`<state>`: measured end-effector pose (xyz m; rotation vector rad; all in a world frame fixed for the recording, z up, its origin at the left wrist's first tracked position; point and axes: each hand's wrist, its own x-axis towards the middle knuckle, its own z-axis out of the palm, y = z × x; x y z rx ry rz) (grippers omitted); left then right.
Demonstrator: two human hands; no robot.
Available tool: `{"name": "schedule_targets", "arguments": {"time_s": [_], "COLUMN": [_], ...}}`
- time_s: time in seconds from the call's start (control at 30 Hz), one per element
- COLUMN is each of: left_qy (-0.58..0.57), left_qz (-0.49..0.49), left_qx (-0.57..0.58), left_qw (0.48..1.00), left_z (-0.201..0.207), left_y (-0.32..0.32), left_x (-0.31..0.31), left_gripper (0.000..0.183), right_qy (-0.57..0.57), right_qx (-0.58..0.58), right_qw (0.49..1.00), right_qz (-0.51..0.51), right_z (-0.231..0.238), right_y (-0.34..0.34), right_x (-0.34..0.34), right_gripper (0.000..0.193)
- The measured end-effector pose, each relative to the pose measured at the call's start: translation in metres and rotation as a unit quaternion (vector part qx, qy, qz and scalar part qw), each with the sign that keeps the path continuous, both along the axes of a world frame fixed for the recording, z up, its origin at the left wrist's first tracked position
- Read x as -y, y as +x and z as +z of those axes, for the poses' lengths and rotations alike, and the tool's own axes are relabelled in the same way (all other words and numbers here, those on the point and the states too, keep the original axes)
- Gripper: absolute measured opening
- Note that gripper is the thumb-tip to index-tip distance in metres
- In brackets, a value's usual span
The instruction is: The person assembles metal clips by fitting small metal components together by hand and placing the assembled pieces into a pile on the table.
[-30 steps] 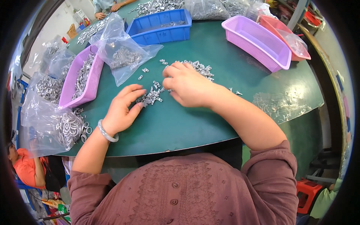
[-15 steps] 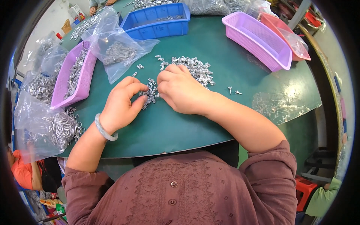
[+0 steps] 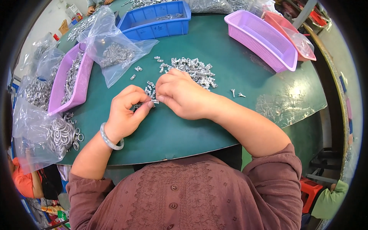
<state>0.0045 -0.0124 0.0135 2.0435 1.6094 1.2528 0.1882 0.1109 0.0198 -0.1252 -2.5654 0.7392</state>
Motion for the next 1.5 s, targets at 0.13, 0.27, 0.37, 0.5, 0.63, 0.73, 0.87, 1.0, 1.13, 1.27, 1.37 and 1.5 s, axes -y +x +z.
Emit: {"name": "schedule_targets", "arguments": {"time_s": [0.13, 0.27, 0.37, 0.5, 0.63, 0.73, 0.87, 1.0, 1.13, 1.27, 1.37, 1.5], "left_qy": [0.004, 0.006, -0.011, -0.027, -0.02, 0.01, 0.006, 0.027, 0.0, 0.006, 0.018, 0.01], "left_qz": [0.01, 0.006, 0.001, -0.012, -0.021, -0.026, -0.02, -0.044, -0.055, -0.083, -0.044, -0.024], "left_qx": [0.028, 0.03, 0.032, 0.029, -0.018, -0.042, -0.063, -0.145, -0.234, -0.234, -0.223, -0.236], "left_qw": [1.0, 1.0, 0.999, 0.999, 0.999, 0.999, 0.998, 0.988, 0.971, 0.969, 0.974, 0.971], "left_z": [-0.004, -0.006, -0.003, -0.002, -0.004, -0.005, -0.007, -0.003, 0.002, 0.007, 0.007, 0.004], "left_y": [0.0, -0.001, 0.002, 0.004, 0.003, 0.002, 0.003, 0.003, 0.008, 0.004, 0.0, -0.006], "left_x": [0.0, 0.0, 0.002, 0.004, 0.004, 0.003, 0.005, 0.009, 0.017, 0.018, 0.014, 0.014], "left_gripper": [0.006, 0.006, 0.007, 0.01, 0.012, 0.014, 0.012, 0.012, 0.009, 0.012, 0.016, 0.016], "right_qy": [-0.055, -0.055, -0.048, -0.028, 0.008, 0.008, 0.032, 0.044, 0.11, 0.171, 0.18, 0.172], "right_qx": [0.011, 0.012, 0.007, 0.01, 0.004, 0.004, 0.0, -0.001, -0.014, -0.035, -0.037, 0.01], "right_qw": [0.998, 0.998, 0.999, 0.999, 0.999, 0.999, 0.998, 0.998, 0.994, 0.983, 0.982, 0.985], "right_qz": [0.008, 0.012, 0.015, 0.023, 0.043, 0.046, 0.051, 0.049, -0.01, -0.05, -0.044, -0.027], "right_z": [0.0, 0.002, -0.002, -0.001, -0.002, -0.003, -0.003, -0.002, -0.01, -0.016, -0.016, -0.009], "right_y": [0.002, 0.002, 0.002, 0.003, 0.001, 0.001, 0.001, 0.001, -0.005, -0.019, -0.02, -0.013], "right_x": [-0.003, -0.001, -0.002, -0.002, -0.002, -0.002, -0.002, -0.005, -0.007, -0.002, 0.0, 0.001], "right_gripper": [0.009, 0.007, 0.005, 0.004, 0.005, 0.006, 0.009, 0.011, 0.013, 0.007, 0.006, 0.012]}}
